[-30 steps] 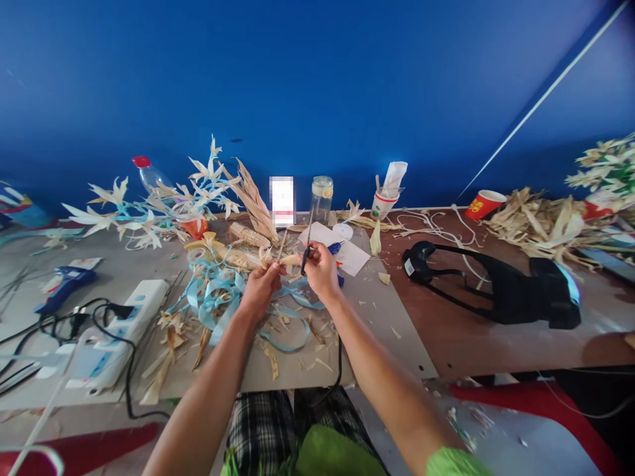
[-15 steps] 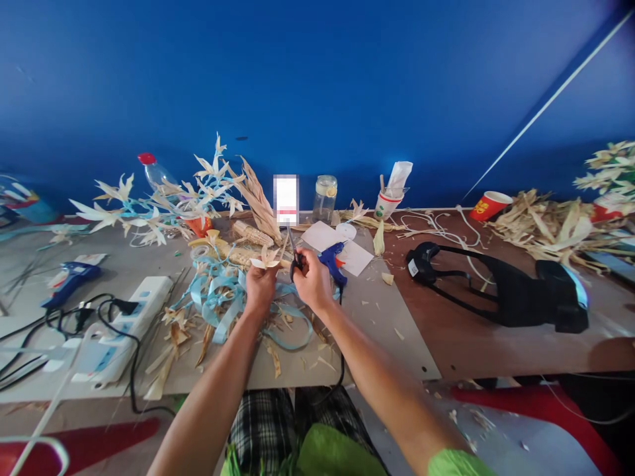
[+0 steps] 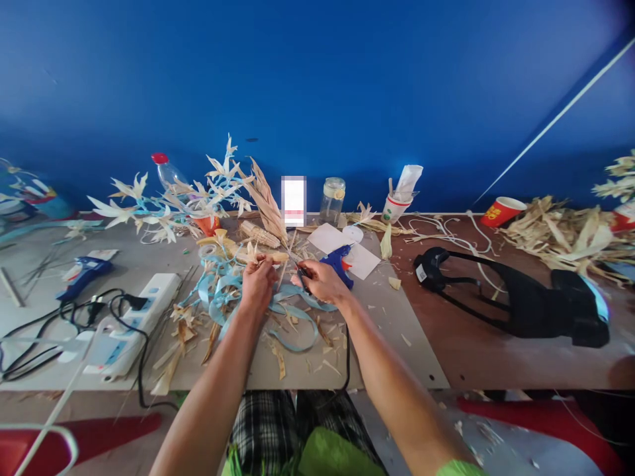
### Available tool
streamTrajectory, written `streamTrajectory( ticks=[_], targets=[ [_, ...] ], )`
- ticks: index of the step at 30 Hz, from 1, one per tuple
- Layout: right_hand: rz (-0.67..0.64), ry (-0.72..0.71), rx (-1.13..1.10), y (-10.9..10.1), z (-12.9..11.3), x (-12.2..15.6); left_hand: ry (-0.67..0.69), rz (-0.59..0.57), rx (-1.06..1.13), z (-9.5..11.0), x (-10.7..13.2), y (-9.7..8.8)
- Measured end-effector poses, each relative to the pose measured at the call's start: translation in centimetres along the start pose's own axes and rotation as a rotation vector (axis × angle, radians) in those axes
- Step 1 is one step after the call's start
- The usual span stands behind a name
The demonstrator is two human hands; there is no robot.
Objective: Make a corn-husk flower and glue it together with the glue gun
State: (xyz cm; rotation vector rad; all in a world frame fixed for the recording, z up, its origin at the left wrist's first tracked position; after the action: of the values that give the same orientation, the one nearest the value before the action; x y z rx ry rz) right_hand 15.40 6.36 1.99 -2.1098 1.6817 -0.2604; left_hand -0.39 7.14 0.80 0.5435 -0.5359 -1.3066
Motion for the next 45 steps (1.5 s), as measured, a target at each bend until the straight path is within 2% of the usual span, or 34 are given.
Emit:
streamTrajectory(
  ticks=[10,19,26,32,39,45],
  targets=[
    [-0.099,-0.022,-0.052,-0.06,-0.63,0.3,-0.009,0.002,-0.01,0.08,0.11,0.26],
    [-0.15,-0.023,-0.01,0.27,-0.45,0.27,-0.033,-0.016,0.006,-0.08,-0.11,0.07],
    [-0.232,-0.02,0.013,0.4,-0.22,0.23,-0.039,0.018,-0.023,-0.13,-0.2,-0.21],
    [-0.246,-0.04,0.017,0.53,-0.16,0.07,-0.043,0.051,-0.044,-0.02,-0.21,-0.26],
    [-0.295,-0.061,0.065,0.34,-0.27,0.23,-0.004,0.037,-0.071,0.27,-0.23,-0.13],
    [-0.277,-0.083,0.105,0.26,-0.02,0.11,0.008,0.03,-0.086,0.44,-0.26,-0.18]
  ],
)
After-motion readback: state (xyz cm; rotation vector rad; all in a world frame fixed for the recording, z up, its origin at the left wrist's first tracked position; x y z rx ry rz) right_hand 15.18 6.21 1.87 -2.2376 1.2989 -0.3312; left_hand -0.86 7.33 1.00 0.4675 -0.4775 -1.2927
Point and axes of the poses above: each hand's wrist, its own x-axis away from the middle knuckle, its own y-axis out of the palm, z = x × y, the point moved 5 cm from there along -x, towards the middle knuckle, and after that the axes turned 6 degrees about x, right-handed, at the moved point
